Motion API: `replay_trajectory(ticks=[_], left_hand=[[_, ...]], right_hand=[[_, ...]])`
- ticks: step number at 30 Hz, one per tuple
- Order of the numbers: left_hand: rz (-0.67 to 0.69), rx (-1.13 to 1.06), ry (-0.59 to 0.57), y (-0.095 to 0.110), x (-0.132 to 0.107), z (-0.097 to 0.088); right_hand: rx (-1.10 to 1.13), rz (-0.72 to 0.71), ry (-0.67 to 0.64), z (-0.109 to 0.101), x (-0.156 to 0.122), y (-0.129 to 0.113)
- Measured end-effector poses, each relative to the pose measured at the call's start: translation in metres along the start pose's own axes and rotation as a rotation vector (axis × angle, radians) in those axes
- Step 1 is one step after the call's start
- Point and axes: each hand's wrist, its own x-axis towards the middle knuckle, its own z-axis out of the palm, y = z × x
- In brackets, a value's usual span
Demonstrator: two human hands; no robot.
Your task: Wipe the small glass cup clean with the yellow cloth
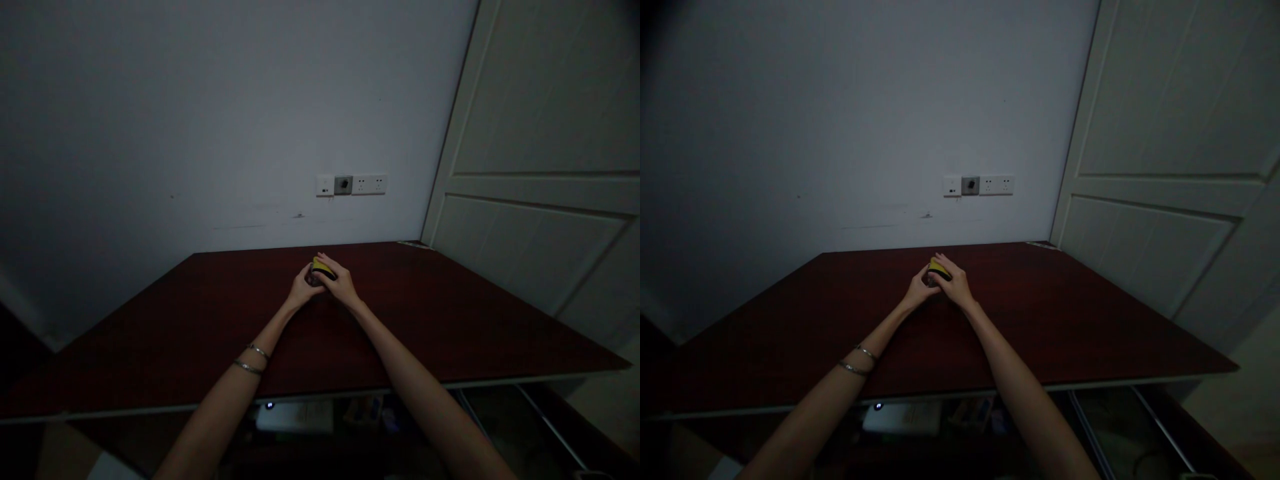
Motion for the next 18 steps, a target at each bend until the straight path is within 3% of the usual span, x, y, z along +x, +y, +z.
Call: replay_trajectory(ticks=[5,13,15,18], left_hand=[[0.045,0.023,-0.028,-0.002,0.001,-0.002],[0.056,0.171,-0.037,-0.013,0.000,0.000],[0.060,0.163,-0.036,-0.011,0.000,0.000],[0.065,0.121,-0.025,-0.007,0.001,-0.001]], right_hand=[[-0.030,-0.095,-0.054,0.000,0.000,-0.003],[0.097,0.313,0.173,0.001,0.009,0.023],[0.092,0.295,0.184,0.001,0.008,0.021],[0.055,0.158,0.147,0.003,0.003,0.009]])
